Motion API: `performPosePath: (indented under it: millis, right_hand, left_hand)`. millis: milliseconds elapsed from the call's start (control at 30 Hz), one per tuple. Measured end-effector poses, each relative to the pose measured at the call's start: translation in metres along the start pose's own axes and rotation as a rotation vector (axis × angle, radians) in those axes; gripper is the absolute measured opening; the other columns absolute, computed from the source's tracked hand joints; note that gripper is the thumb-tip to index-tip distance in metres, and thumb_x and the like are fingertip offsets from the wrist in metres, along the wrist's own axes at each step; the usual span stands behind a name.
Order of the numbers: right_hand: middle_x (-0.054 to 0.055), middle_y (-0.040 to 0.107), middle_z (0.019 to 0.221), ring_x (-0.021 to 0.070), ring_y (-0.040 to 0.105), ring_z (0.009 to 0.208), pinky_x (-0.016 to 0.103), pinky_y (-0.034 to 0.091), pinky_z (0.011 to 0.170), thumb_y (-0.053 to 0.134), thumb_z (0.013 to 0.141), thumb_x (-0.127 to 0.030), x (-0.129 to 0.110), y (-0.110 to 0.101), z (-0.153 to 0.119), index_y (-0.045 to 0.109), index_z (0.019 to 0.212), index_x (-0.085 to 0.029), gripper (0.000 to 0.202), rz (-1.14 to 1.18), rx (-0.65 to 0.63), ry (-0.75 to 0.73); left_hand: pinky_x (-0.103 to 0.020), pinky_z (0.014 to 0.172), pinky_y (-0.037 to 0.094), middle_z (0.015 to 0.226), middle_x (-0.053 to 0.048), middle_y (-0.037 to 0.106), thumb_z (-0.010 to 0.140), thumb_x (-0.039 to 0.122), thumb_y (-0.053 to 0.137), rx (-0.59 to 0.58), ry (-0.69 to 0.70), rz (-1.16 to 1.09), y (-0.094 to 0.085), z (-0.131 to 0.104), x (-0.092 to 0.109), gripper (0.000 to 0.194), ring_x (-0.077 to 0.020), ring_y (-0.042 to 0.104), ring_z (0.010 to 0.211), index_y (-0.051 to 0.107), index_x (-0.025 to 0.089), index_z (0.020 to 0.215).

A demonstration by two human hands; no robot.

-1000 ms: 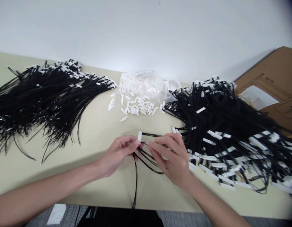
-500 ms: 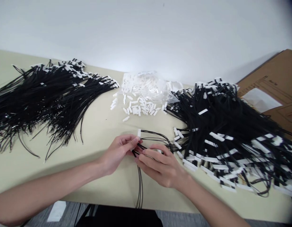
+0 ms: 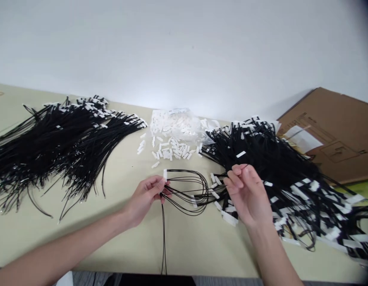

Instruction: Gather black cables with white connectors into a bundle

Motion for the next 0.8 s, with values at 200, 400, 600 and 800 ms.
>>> performPosePath:
  millis: [200, 400, 600, 800]
  right_hand:
    - [0.003, 0.059, 0.075, 0.0113, 0.053, 0.062, 0.023, 0.041, 0.050, 0.058, 0.076, -0.014, -0.013, 0.006, -0.010, 0.065, 0.082, -0.020, 0.011, -0.604, 0.138, -0.427]
    - [0.003, 0.060, 0.069, 0.0109, 0.053, 0.061, 0.023, 0.044, 0.053, 0.054, 0.077, -0.009, 0.008, 0.050, -0.037, 0.061, 0.083, -0.017, 0.013, -0.870, -0.266, -0.568]
    - [0.001, 0.054, 0.062, 0.0098, 0.044, 0.056, 0.024, 0.038, 0.053, 0.054, 0.076, -0.008, 0.021, 0.052, -0.042, 0.057, 0.078, -0.016, 0.008, -0.933, -0.318, -0.550]
    - [0.001, 0.052, 0.061, 0.0100, 0.040, 0.057, 0.025, 0.037, 0.055, 0.054, 0.076, -0.009, 0.022, 0.050, -0.041, 0.056, 0.076, -0.015, 0.007, -0.931, -0.334, -0.522]
  left_hand:
    - [-0.022, 0.054, 0.038, 0.076, -0.004, 0.057, 0.073, 0.034, 0.058, -0.003, 0.004, -0.004, -0.003, 0.005, 0.002, 0.020, -0.0135, 0.053, 0.071, 0.060, 0.014, 0.077]
    - [-0.023, 0.055, 0.039, 0.071, -0.002, 0.057, 0.072, 0.033, 0.059, -0.070, -0.037, -0.022, 0.004, 0.001, -0.004, 0.019, -0.0123, 0.051, 0.066, 0.060, 0.014, 0.074]
    - [-0.023, 0.055, 0.040, 0.073, -0.002, 0.056, 0.075, 0.029, 0.057, -0.100, -0.055, -0.051, 0.007, -0.001, -0.006, 0.015, -0.0109, 0.049, 0.064, 0.060, 0.014, 0.075]
    - [-0.023, 0.055, 0.039, 0.069, -0.001, 0.055, 0.076, 0.027, 0.057, -0.106, -0.044, -0.087, 0.007, 0.000, -0.007, 0.013, -0.0107, 0.049, 0.064, 0.059, 0.015, 0.072]
Point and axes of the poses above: each hand's wrist, its own z-axis towards the middle knuckle, its own y-axis out of the palm, x = y × z, the point moved 3 cm from there along z, towards the middle knuckle
